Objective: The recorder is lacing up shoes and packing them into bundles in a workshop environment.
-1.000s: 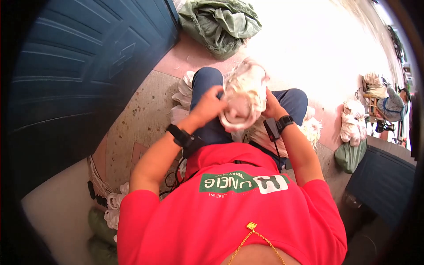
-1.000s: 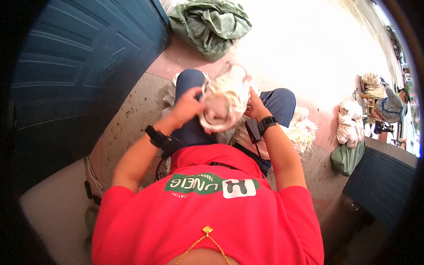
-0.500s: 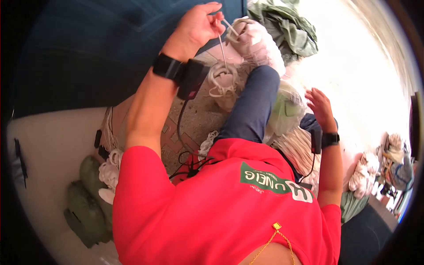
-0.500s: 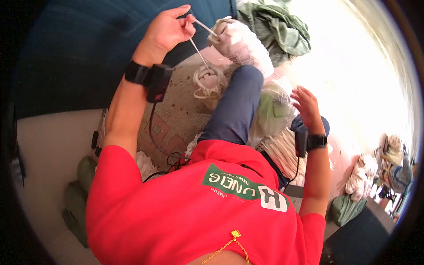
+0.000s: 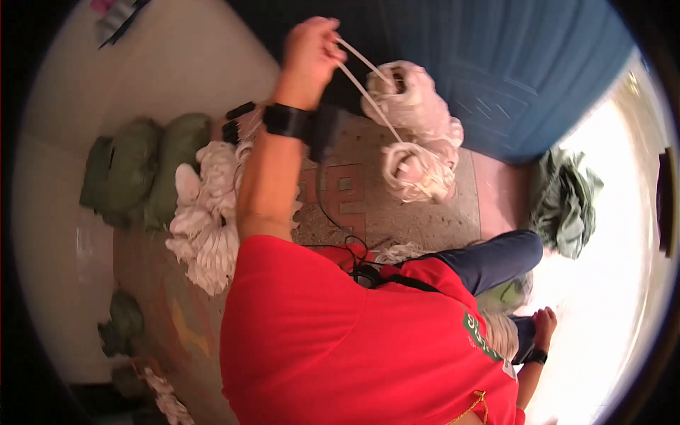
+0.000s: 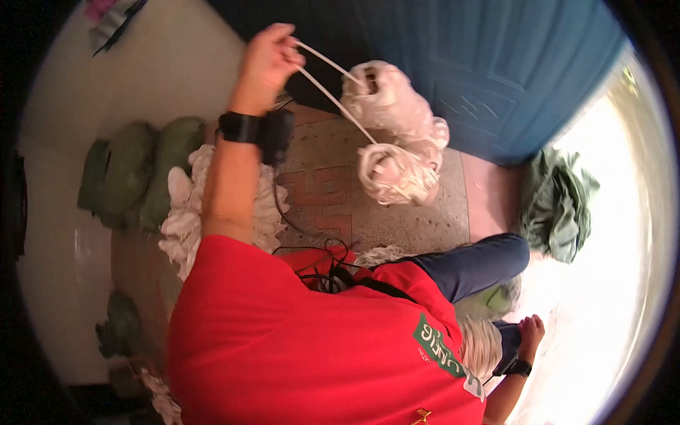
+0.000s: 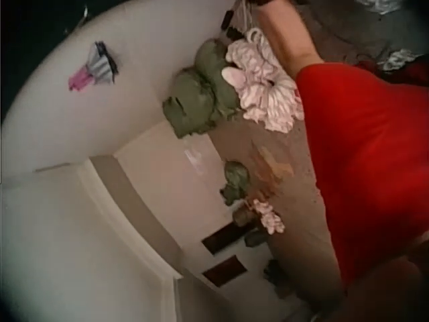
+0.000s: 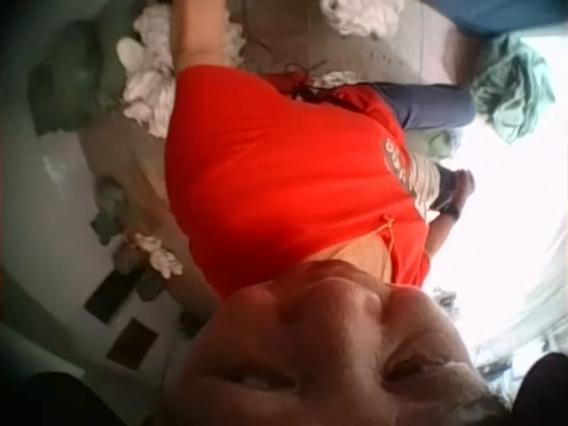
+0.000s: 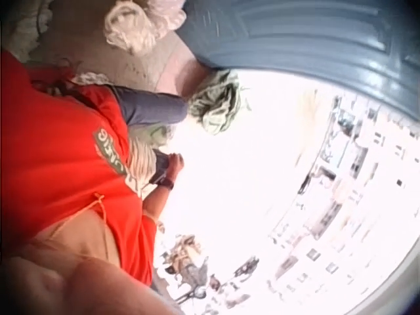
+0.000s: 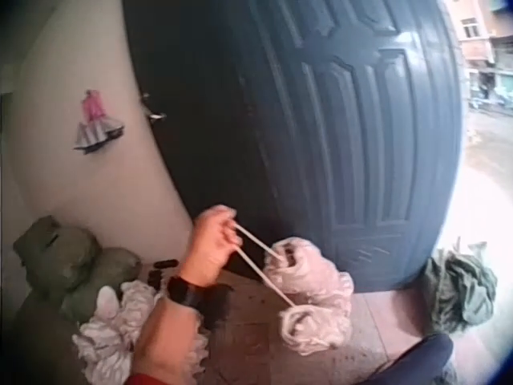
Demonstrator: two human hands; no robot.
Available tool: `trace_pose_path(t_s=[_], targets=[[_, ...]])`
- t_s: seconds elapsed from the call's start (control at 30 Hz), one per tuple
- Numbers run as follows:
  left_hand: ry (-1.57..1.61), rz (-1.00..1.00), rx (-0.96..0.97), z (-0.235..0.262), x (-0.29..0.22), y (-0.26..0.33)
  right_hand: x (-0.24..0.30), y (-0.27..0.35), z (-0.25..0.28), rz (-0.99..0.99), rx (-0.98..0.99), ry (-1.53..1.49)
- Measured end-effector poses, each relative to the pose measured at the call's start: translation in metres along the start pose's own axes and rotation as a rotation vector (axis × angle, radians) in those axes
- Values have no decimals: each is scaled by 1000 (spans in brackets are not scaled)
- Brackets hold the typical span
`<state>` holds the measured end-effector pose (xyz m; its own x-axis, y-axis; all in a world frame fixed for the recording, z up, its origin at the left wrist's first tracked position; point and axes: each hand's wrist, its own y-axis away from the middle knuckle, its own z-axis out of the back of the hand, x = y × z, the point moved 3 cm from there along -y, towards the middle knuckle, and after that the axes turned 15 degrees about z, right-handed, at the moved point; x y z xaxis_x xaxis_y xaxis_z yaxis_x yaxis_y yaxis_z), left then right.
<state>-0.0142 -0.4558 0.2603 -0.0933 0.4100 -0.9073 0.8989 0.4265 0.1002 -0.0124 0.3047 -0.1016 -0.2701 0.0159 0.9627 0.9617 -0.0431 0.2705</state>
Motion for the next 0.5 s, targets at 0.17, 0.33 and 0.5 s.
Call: trace_pose_path(t_s=[0.17,0.33,0.5], targets=[[-55,-567,-807,160,-133,114,4,-21,-13,-77,22,-62],[-169,-697,-1624,295,-171,254,3,-32,-6,-145,42,65],[-1473,-28,-2402,387,-112,428,-19,-50,-24,-104,45,135]])
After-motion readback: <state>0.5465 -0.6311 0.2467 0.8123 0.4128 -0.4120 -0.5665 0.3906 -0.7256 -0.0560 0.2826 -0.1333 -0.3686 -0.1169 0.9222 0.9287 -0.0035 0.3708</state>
